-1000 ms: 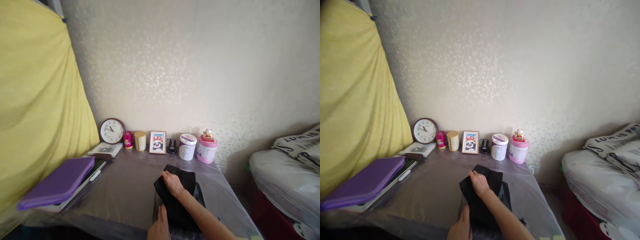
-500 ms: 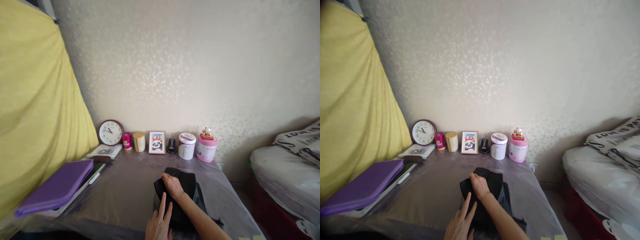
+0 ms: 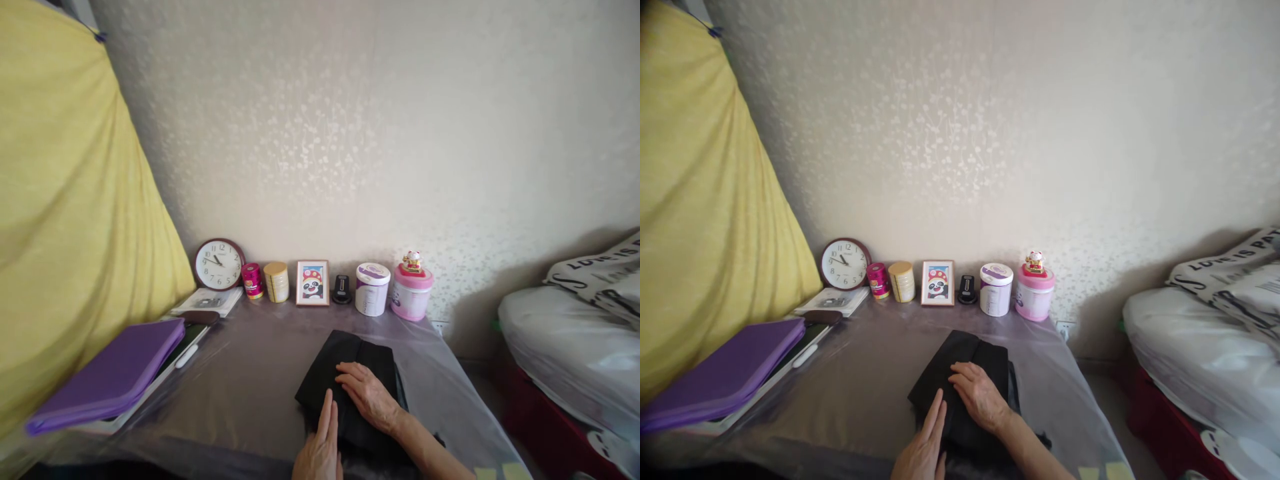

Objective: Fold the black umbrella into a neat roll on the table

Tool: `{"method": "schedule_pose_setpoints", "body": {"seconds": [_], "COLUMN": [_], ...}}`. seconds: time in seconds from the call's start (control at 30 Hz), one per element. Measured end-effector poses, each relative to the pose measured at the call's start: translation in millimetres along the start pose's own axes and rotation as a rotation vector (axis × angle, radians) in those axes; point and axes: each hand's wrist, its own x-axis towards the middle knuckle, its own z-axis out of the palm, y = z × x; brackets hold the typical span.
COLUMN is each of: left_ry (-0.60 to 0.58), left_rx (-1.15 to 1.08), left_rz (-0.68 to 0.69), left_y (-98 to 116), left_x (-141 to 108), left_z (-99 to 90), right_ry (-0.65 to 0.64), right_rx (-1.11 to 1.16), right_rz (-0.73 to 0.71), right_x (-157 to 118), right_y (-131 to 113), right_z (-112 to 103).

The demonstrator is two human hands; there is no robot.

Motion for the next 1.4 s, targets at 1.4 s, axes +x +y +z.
{"method": "schedule_pose_setpoints", "body": {"seconds": [1.4], "left_ry": [-0.069], "left_rx": [0.053], "left_rz": [-0.156], "left_y": [42.4], "left_x": [-11.0], "left_z": [-19.8], "right_ry": [0.144], "right_rx": [-0.284], "right_rz": [0.751], "right_x": [-19.0], "right_y": [72.3], "right_z": [-53.2]}}
